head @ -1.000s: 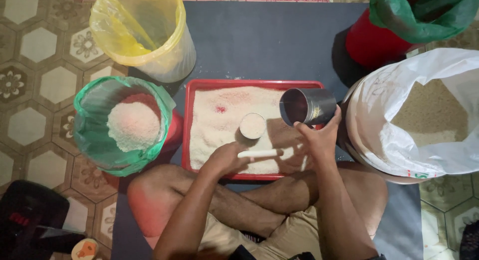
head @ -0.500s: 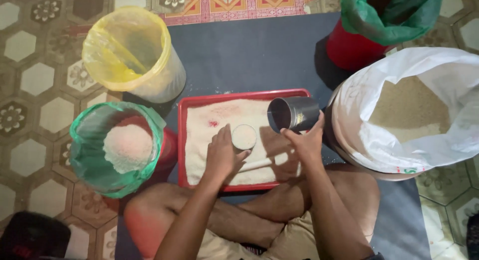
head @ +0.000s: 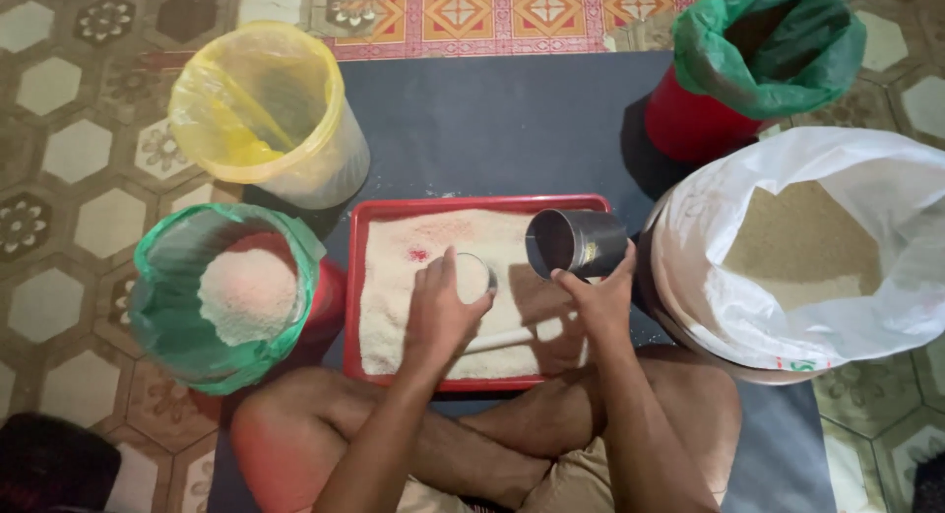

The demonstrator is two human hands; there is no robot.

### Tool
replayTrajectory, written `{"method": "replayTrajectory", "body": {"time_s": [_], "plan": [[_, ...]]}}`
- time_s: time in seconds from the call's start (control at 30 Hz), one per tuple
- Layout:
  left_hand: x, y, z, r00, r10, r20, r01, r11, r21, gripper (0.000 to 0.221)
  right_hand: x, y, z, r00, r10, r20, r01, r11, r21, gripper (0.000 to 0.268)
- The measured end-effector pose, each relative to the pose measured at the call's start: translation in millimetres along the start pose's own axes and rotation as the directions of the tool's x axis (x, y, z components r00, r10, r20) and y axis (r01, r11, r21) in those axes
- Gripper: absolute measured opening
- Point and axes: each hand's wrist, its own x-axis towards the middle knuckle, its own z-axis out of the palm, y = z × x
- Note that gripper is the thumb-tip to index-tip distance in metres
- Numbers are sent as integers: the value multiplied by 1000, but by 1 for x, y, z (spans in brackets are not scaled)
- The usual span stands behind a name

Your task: The person measures and pours grain from a central tray into various bags and buckets using small metal cups.

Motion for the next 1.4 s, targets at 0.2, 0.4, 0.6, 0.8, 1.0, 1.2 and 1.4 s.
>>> {"method": "replayTrajectory", "body": {"time_s": [0.2, 0.4, 0.6, 0.8, 1.0, 1.2, 1.4], "plan": [[1, -42, -25, 781, 188, -596, -247, 969, -18, 100, 2, 17, 2, 999, -32, 23, 34, 997, -75, 136], [-10, -56, -94, 624, -94, -776, -231, 926, -298, 103, -13, -1, 4, 996, -83, -27, 83, 996, -26, 131], [0, -114, -130, 421, -232, -877, -262, 894, -363, 80, -14, -6, 1, 995, -94, -43, 95, 995, 22, 132], [9, -167, -128, 350, -320, -880, -243, 877, -415, 62, -4, 9, 2, 999, -47, -29, 47, 999, 4, 135], [18, -161, -119, 383, -343, -858, -211, 871, -443, 61, -18, -9, 5, 997, -76, -30, 76, 997, 26, 132], [30, -159, -121, 427, -466, -775, -162, 804, -572, 48, -9, 4, 5, 997, -67, -35, 68, 997, 26, 136], [35, -182, -121, 417, -626, -659, -126, 678, -724, 47, -11, 3, 5, 997, -68, -28, 69, 997, 41, 135]]}}
